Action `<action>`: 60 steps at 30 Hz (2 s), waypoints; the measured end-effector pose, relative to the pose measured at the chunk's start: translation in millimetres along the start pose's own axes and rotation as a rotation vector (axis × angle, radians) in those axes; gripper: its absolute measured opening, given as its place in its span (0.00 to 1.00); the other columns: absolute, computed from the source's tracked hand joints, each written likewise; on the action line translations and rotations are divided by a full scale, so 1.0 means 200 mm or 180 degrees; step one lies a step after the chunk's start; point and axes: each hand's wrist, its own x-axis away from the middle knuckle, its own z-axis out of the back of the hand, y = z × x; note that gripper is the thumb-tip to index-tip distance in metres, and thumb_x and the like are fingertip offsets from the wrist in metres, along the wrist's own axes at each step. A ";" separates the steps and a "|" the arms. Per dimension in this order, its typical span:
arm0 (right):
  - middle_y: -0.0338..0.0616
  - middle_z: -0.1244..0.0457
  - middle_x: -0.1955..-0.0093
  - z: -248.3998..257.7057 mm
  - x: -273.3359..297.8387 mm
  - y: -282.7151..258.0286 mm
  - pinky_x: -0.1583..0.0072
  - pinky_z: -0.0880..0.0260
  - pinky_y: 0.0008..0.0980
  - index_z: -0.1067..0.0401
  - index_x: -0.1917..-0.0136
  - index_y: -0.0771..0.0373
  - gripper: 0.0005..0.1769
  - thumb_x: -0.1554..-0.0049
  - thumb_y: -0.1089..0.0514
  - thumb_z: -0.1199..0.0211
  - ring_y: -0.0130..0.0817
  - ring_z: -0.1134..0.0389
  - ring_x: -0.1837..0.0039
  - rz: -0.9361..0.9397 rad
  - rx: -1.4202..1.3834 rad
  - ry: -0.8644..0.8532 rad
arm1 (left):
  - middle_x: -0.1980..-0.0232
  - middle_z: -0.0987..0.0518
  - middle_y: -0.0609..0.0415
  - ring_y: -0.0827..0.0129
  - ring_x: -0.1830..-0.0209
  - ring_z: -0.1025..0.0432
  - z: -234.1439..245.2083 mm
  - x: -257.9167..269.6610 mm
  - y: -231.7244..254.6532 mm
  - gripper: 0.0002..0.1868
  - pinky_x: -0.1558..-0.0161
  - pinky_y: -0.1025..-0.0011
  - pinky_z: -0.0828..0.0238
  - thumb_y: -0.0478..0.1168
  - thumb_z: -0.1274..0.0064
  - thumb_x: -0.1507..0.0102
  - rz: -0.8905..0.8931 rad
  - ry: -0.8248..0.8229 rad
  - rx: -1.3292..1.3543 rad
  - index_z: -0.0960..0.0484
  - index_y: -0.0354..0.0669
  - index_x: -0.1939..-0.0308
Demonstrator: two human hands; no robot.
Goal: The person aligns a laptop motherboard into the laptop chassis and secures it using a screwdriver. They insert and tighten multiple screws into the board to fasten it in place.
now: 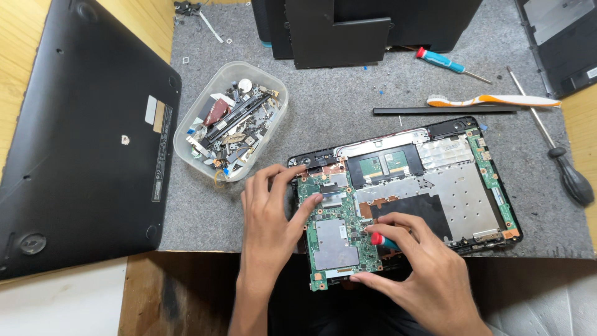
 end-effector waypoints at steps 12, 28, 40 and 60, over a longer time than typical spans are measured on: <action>0.20 0.34 0.37 0.00 -0.02 0.05 0.55 0.29 0.27 0.27 0.57 0.46 0.26 0.66 0.48 0.16 0.16 0.30 0.38 -0.0772 -0.1141 -0.0556 | 0.47 0.23 0.64 0.70 0.44 0.32 0.04 0.08 0.01 0.20 0.39 0.64 0.48 0.55 0.49 0.39 0.0629 0.0005 0.0570 0.21 0.57 0.46; 0.30 0.32 0.35 0.02 -0.05 0.05 0.57 0.29 0.22 0.26 0.61 0.50 0.16 0.60 0.55 0.22 0.21 0.31 0.33 -0.0467 -0.1537 -0.0432 | 0.48 0.23 0.64 0.69 0.44 0.33 0.00 0.03 0.00 0.21 0.41 0.65 0.48 0.50 0.49 0.37 0.0667 0.0000 0.0472 0.22 0.59 0.40; 0.34 0.28 0.37 0.04 -0.05 0.03 0.55 0.32 0.19 0.29 0.64 0.53 0.13 0.58 0.56 0.23 0.22 0.28 0.36 -0.0394 -0.1560 -0.0235 | 0.51 0.22 0.64 0.68 0.48 0.30 -0.03 0.04 -0.02 0.15 0.45 0.63 0.43 0.50 0.48 0.37 0.0472 0.0357 0.0243 0.19 0.59 0.47; 0.25 0.31 0.37 0.04 -0.07 0.01 0.45 0.32 0.25 0.28 0.55 0.49 0.20 0.58 0.46 0.24 0.24 0.28 0.46 0.0199 -0.0615 0.0109 | 0.28 0.33 0.54 0.57 0.31 0.37 0.01 0.05 0.12 0.20 0.37 0.53 0.44 0.45 0.51 0.34 -0.0539 -0.0061 -0.0416 0.26 0.50 0.38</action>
